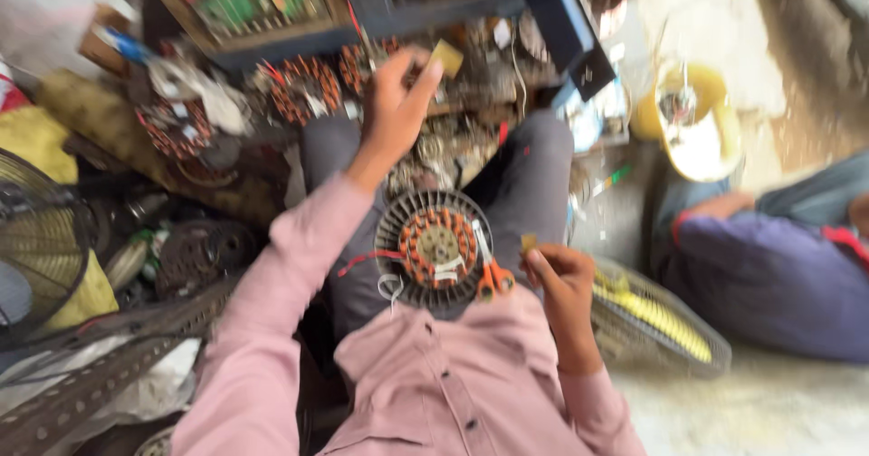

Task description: The person connects wires to a fan motor stator, strips wire ends with shears, and secures them into the terminal block. They also interact with a control panel on a workshop bench.

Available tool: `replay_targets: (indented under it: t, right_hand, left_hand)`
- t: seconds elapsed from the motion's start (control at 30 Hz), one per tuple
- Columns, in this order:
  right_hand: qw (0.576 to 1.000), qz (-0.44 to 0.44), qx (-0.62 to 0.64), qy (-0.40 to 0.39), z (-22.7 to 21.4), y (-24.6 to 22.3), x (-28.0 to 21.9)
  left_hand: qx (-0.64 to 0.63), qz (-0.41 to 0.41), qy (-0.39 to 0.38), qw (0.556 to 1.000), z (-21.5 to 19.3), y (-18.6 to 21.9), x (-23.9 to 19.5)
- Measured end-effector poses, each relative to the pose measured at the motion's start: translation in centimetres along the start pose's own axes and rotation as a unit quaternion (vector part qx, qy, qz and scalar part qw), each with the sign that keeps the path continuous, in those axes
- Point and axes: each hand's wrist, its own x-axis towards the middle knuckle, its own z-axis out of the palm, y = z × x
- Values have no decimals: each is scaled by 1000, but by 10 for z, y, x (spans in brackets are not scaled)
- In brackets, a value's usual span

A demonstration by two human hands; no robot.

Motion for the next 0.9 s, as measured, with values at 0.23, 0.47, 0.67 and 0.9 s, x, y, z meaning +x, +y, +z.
replay_targets:
  t: [0.23, 0.47, 0.67, 0.9]
  right_hand:
    - [997, -34, -28, 66, -21, 0, 9]
    - [996, -10, -12, 87, -25, 2, 13]
    - [996, -38, -62, 44, 8, -16, 2]
    - [975, 58, -18, -213, 52, -8, -63]
  left_hand:
    - [242, 117, 162, 949, 2, -76, 226]
    - [108, 56, 126, 985, -19, -50, 154]
    - [19, -3, 21, 1000, -29, 109, -84]
    - [14, -107, -45, 993, 15, 157, -235]
